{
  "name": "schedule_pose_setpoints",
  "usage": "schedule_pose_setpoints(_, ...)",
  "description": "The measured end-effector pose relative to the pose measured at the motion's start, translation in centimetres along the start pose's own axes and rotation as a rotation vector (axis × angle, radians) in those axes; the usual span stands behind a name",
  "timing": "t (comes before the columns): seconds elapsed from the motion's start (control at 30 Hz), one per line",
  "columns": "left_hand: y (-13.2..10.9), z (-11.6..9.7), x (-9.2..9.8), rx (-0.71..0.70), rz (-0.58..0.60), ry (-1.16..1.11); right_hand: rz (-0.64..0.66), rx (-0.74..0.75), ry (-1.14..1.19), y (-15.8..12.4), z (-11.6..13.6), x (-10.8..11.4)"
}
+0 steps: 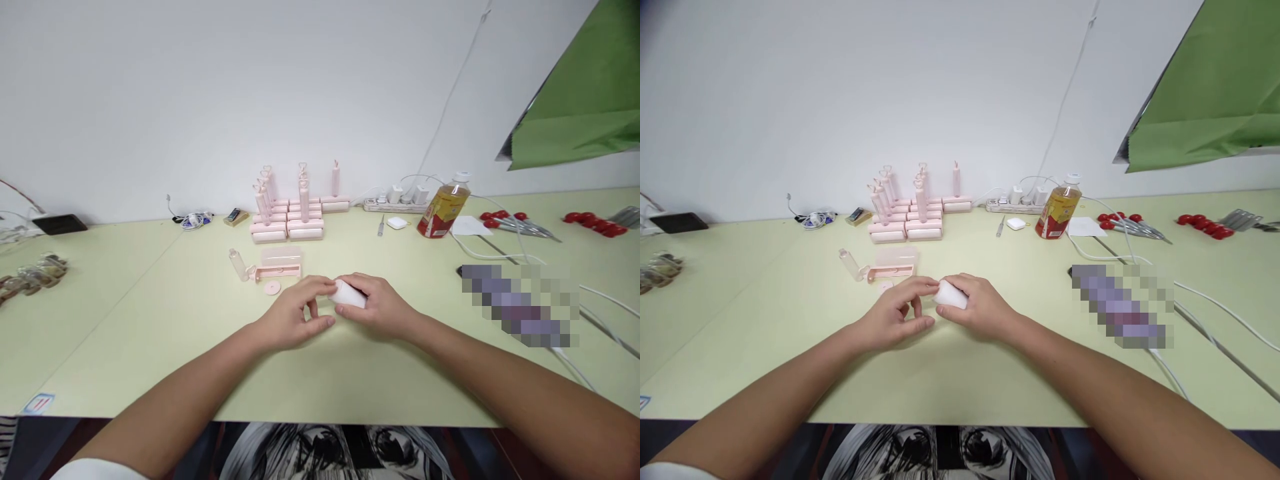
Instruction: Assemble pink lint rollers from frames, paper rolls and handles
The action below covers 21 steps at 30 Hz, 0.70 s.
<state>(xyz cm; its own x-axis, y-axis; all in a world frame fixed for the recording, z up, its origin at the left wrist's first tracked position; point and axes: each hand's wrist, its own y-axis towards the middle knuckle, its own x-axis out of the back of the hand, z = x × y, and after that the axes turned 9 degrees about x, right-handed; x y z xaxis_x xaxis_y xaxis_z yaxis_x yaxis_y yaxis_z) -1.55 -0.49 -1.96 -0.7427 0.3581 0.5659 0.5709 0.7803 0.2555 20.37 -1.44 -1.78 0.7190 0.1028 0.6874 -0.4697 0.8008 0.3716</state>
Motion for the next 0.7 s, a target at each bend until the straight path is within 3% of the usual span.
schedule_pose_setpoints(0.07,0.1,-0.1,0.5,-0.045,0.05,0.078,0.003,-0.003,-0.003,0.0,-0.1,0.1)
schedule_pose_setpoints(0.13,0.3,-0.1,1.5,0.023,-0.058,0.202,-0.015,-0.033,-0.015,0.1,-0.2,0.2)
schedule_pose_setpoints(0.23,0.8,0.2,3.4,0.287,-0.179,0.46,-0.063,-0.106,-0.039,0.1,-0.5,0.5)
schedule_pose_setpoints(0.4,0.9,1.2,4.9,0.609,-0.059,0.825,-0.119,-0.166,0.005,0.0,-0.7,0.8)
schedule_pose_setpoints(0.5,0.8,1.5,4.6,0.65,0.025,0.854,-0.185,-0.17,0.081,-0.1,-0.7,0.7)
schedule_pose_setpoints(0.7,0.6,1.4,4.5,0.636,0.053,0.859,-0.354,-0.204,0.158,0.1,-0.7,0.7)
